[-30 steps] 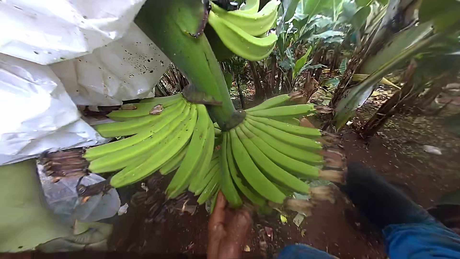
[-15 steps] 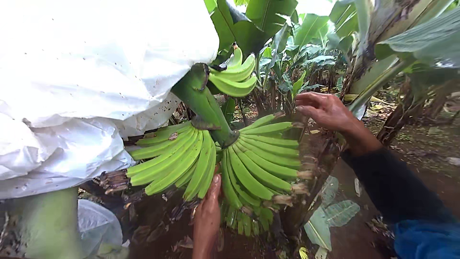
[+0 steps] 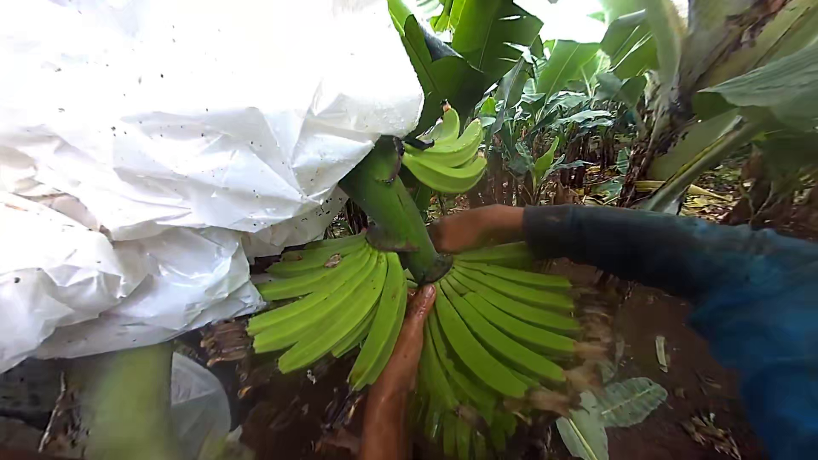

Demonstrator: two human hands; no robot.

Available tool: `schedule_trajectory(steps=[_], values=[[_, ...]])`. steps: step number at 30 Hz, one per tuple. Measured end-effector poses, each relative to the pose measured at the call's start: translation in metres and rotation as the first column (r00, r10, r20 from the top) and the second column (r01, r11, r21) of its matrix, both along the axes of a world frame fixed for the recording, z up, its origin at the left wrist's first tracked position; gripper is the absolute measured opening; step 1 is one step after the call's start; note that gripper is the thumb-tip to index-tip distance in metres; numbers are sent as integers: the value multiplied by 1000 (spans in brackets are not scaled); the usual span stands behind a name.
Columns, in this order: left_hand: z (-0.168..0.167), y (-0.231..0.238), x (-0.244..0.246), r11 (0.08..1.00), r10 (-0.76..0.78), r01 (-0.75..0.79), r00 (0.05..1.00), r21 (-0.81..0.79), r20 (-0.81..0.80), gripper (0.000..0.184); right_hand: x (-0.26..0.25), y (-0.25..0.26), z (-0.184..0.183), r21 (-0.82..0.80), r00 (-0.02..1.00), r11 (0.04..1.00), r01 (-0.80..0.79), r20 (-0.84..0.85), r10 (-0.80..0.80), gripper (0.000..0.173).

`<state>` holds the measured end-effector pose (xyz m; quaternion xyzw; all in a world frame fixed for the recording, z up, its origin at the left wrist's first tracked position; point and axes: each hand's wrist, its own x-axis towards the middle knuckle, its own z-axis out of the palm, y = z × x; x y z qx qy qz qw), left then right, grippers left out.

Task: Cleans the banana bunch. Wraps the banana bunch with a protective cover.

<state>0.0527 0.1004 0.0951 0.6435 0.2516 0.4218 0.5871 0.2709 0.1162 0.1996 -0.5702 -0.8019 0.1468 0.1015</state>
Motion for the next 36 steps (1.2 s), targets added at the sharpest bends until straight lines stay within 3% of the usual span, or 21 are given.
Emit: schedule_trajectory(steps=[3,7,12,16,19,25,28,31,36], values=[[4,3,6,997,-67,65,998,50,23,24,2,-10,2,164,978,982,95,167,-122,33],[2,19,10,976,-127,124,992,178,3,17,-2,-17,4,357,874,917,177,371,-314,46],[16,27,-1,954,-57,140,952,265,-300,35,-25,-15,13,432,762,862,264,455,-462,44],[36,11,-22,919,139,70,864,389,-485,42,-38,-10,10,484,723,835,262,474,-503,38],[45,10,-19,901,86,164,841,402,-534,44,-44,-9,10,516,711,823,237,485,-509,35],[53,-2,-19,876,101,186,832,446,-545,42,-51,-14,7,561,701,785,261,449,-554,29],[51,-1,-16,860,99,206,831,468,-547,40,-40,-14,6,604,668,751,267,446,-596,40],[42,14,-4,846,105,194,852,497,-512,36,6,-17,4,604,596,698,384,415,-687,53],[52,-9,-15,843,144,203,807,499,-572,38,101,-89,-3,526,645,579,623,74,-761,64]])
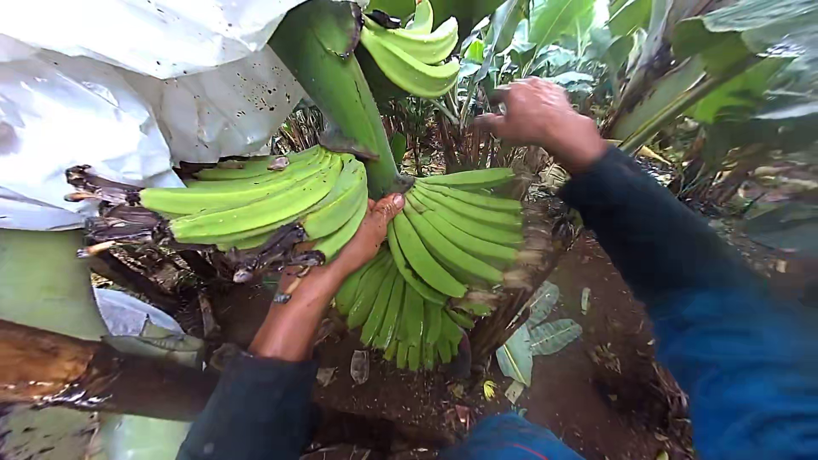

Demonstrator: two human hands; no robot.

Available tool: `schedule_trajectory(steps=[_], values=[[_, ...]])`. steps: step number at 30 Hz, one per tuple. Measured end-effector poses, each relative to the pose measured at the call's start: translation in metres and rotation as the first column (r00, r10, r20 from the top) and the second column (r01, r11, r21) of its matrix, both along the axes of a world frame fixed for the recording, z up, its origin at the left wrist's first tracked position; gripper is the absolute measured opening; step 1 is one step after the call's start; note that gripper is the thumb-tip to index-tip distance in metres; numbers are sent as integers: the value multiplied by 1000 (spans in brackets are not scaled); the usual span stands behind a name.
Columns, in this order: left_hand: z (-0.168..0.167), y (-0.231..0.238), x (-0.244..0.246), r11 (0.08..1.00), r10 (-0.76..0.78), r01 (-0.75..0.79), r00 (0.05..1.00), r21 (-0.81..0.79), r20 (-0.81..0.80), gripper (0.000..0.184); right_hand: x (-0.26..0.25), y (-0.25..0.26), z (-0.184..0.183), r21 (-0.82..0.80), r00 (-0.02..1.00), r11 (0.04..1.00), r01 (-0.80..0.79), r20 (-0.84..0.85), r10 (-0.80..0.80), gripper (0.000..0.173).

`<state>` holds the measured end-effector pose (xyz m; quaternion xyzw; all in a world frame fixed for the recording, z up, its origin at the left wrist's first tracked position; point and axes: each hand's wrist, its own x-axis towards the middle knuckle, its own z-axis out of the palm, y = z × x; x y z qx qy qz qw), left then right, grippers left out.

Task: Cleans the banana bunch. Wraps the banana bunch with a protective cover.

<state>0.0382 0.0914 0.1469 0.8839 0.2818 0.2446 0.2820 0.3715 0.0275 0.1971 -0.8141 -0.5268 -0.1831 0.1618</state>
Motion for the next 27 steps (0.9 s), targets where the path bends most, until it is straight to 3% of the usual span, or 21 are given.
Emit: schedule_trajectory(steps=[2,4,7,9,13,15,17,19,22,23,26,27], values=[[0,4,2,1000,-6,6,1000,8,-4,38,6,-49,-20,157,986,982,-106,-113,125,58],[-5,11,-2,1000,-27,27,1000,14,-12,38,-12,-98,-64,359,929,915,-182,-242,280,45],[-24,44,-10,989,-107,105,994,107,16,44,-41,-136,-141,594,736,775,-217,-422,529,41],[-27,56,-8,976,-156,153,988,154,12,39,-58,-143,-182,705,572,682,-195,-483,663,57],[-17,47,-9,960,-90,99,995,262,-44,38,-106,-127,-224,831,402,509,-225,-396,825,122],[-10,35,-9,939,-49,68,997,337,-63,39,-128,-111,-232,885,407,404,-231,-289,866,135],[-7,32,-9,921,-42,69,996,384,-78,40,-143,-98,-225,922,500,340,-186,-209,841,136],[-10,35,-7,914,-57,83,995,398,-76,40,-150,-89,-209,939,608,336,-79,-222,762,136],[-11,39,-2,923,-81,103,994,370,-75,40,-146,-79,-180,930,588,352,101,-341,733,115],[-13,41,0,930,-98,113,993,350,-59,39,-144,-74,-173,932,580,334,140,-351,736,100],[-15,44,3,948,-119,121,993,293,-26,40,-139,-64,-154,958,625,223,179,-286,726,30],[-16,47,4,953,-137,132,991,274,2,40,-136,-63,-150,964,647,202,175,-267,714,21]])
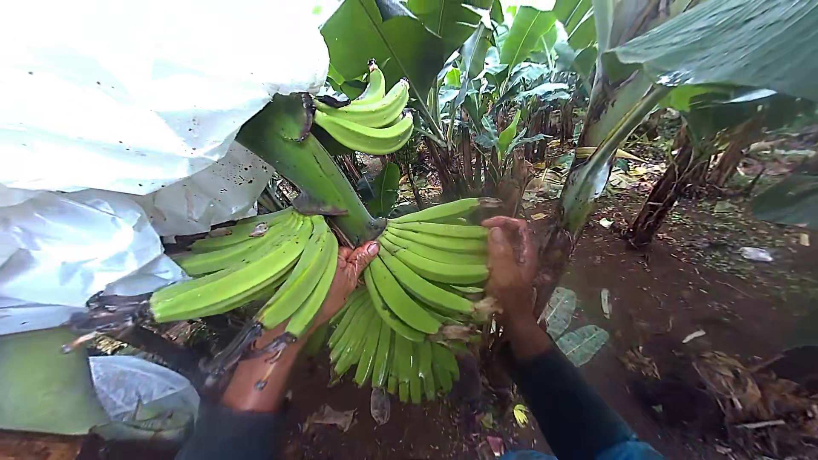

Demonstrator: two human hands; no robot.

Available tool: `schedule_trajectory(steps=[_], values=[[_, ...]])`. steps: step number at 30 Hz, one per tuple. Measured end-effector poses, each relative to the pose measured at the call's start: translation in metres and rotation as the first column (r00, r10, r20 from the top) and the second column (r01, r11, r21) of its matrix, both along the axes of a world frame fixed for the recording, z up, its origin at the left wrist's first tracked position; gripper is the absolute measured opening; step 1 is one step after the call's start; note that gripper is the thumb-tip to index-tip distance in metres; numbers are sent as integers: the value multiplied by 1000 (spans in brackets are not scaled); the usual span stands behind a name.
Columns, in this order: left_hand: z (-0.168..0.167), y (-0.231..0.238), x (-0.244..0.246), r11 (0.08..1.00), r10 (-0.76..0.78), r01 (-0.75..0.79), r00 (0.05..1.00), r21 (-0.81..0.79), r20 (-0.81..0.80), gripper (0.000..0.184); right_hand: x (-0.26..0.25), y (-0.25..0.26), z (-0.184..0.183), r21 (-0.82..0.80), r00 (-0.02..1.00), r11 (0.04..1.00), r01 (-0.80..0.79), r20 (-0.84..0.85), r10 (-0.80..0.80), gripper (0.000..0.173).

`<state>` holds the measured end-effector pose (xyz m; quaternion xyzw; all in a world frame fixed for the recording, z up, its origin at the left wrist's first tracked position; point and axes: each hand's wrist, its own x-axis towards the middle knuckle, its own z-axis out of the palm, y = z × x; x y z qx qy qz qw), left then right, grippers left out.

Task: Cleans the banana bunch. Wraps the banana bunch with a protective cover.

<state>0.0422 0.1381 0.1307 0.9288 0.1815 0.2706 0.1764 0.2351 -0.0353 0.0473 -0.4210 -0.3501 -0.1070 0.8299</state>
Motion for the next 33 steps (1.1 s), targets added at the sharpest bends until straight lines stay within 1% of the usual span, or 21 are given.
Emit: schedule_trajectory(steps=[3,5,8,10,11,12,13,14,15,16,17,18,20,21,23,26,28,29,30,32,33], values=[[-13,2,3,987,-57,76,989,-139,140,34,5,0,-2,2,1000,1000,-19,-23,19,19],[-16,-6,5,946,-6,77,975,-316,221,29,10,0,-7,43,977,981,-188,-90,192,21],[4,-24,7,814,113,-30,988,-580,108,22,22,0,-19,117,835,854,-507,-176,520,26],[11,-28,8,781,130,-48,988,-623,87,21,36,-5,-28,25,790,812,-583,-219,573,24],[9,-28,9,786,140,-51,985,-616,97,21,47,-9,-32,-126,844,843,-523,-217,491,21],[7,-26,11,803,156,-57,981,-593,117,21,62,-15,-35,-347,926,859,-378,-150,347,18],[4,-23,13,830,165,-67,978,-553,129,22,79,-23,-35,-570,979,802,-180,-23,204,23],[3,-19,15,861,165,-74,977,-503,138,22,94,-34,-30,-731,985,682,-23,100,140,39],[3,-18,16,888,159,-83,979,-452,131,22,104,-45,-20,-823,975,562,79,182,130,65],[5,-18,17,908,159,-100,981,-407,115,22,110,-52,-7,-843,959,508,176,263,106,85],[8,-19,18,922,164,-118,982,-369,95,22,111,-56,6,-811,926,506,295,374,59,94],[10,-20,19,935,179,-144,980,-325,82,24,109,-56,20,-746,868,519,417,496,17,94],[14,-25,22,941,215,-194,975,-276,47,29,101,-44,50,-613,717,551,566,696,38,75],[16,-29,22,939,219,-202,975,-279,32,30,96,-34,62,-600,663,538,592,743,98,65],[19,-34,22,934,227,-217,974,-283,4,31,94,-9,80,-635,581,450,628,767,272,44],[19,-29,15,946,210,-213,977,-242,-42,32,97,10,101,-685,482,287,670,695,533,28],[11,-9,4,974,148,-156,987,-162,-56,36,100,10,108,-702,391,260,663,621,679,9],[6,4,0,988,99,-103,994,-115,-42,36,107,9,110,-726,361,260,637,578,732,9],[2,13,-2,997,47,-49,999,-65,-24,35,118,6,112,-757,369,236,610,534,761,12],[0,13,-5,1000,6,-6,1000,30,-17,34,139,0,106,-795,484,133,592,482,730,15],[3,7,-6,997,19,-17,999,71,-29,35,145,-4,98,-829,556,99,550,453,697,32]])
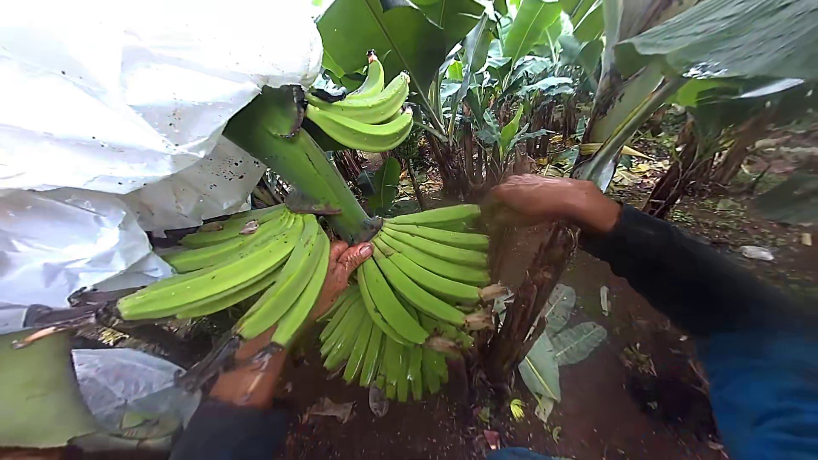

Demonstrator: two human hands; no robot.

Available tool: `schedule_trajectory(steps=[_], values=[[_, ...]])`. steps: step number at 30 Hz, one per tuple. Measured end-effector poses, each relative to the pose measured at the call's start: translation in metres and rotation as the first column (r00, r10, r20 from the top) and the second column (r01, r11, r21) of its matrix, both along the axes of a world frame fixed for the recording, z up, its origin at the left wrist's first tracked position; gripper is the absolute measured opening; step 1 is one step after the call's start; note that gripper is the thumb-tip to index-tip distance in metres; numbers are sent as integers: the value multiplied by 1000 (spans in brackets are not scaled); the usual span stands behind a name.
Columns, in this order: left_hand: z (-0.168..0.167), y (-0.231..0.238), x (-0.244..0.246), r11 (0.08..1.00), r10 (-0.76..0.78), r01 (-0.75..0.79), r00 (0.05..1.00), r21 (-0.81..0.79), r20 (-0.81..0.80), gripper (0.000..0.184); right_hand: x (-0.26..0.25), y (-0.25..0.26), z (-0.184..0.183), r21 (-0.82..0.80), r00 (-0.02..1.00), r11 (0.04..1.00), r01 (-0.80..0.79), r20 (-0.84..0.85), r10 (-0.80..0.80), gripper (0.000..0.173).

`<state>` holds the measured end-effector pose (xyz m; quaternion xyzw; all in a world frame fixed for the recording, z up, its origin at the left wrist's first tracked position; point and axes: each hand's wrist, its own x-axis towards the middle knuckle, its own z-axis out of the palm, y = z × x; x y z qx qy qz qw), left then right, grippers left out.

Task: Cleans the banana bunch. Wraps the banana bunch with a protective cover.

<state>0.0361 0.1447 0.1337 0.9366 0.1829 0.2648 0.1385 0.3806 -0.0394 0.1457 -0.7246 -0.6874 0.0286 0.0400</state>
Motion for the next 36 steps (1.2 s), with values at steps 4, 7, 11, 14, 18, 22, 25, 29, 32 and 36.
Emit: schedule_trajectory(steps=[4,7,11,14,18,22,25,29,32,36], values=[[-6,4,1,992,14,-19,999,122,40,43,-16,-13,-27,70,876,997,-23,-479,54,66],[-28,24,6,985,-61,40,991,170,122,47,-22,-5,-42,97,601,994,-51,-792,108,28],[-22,15,7,977,-69,43,990,208,121,44,-9,18,-52,14,430,990,-143,-900,75,24],[-20,1,5,997,-34,21,986,80,162,34,-5,27,-42,-110,583,977,-182,-812,17,23],[-20,-10,0,985,51,-31,992,-169,113,26,-18,27,-14,-247,824,949,-195,-565,22,14],[-8,-29,4,973,152,-144,988,-183,33,20,-14,24,-23,-224,977,973,-57,-211,8,10],[-11,-28,4,977,207,-207,978,-52,14,28,-12,8,-40,-192,997,981,14,-67,-27,7],[-28,-13,6,948,193,-204,979,243,71,34,-12,-20,-43,-22,882,985,-174,-449,146,39],[-24,-20,14,916,252,-238,968,323,-1,36,-34,-25,-45,64,771,971,-229,-597,221,38],[-39,0,18,860,314,-303,949,412,42,35,-71,-32,-49,150,838,980,-131,-511,190,31]])
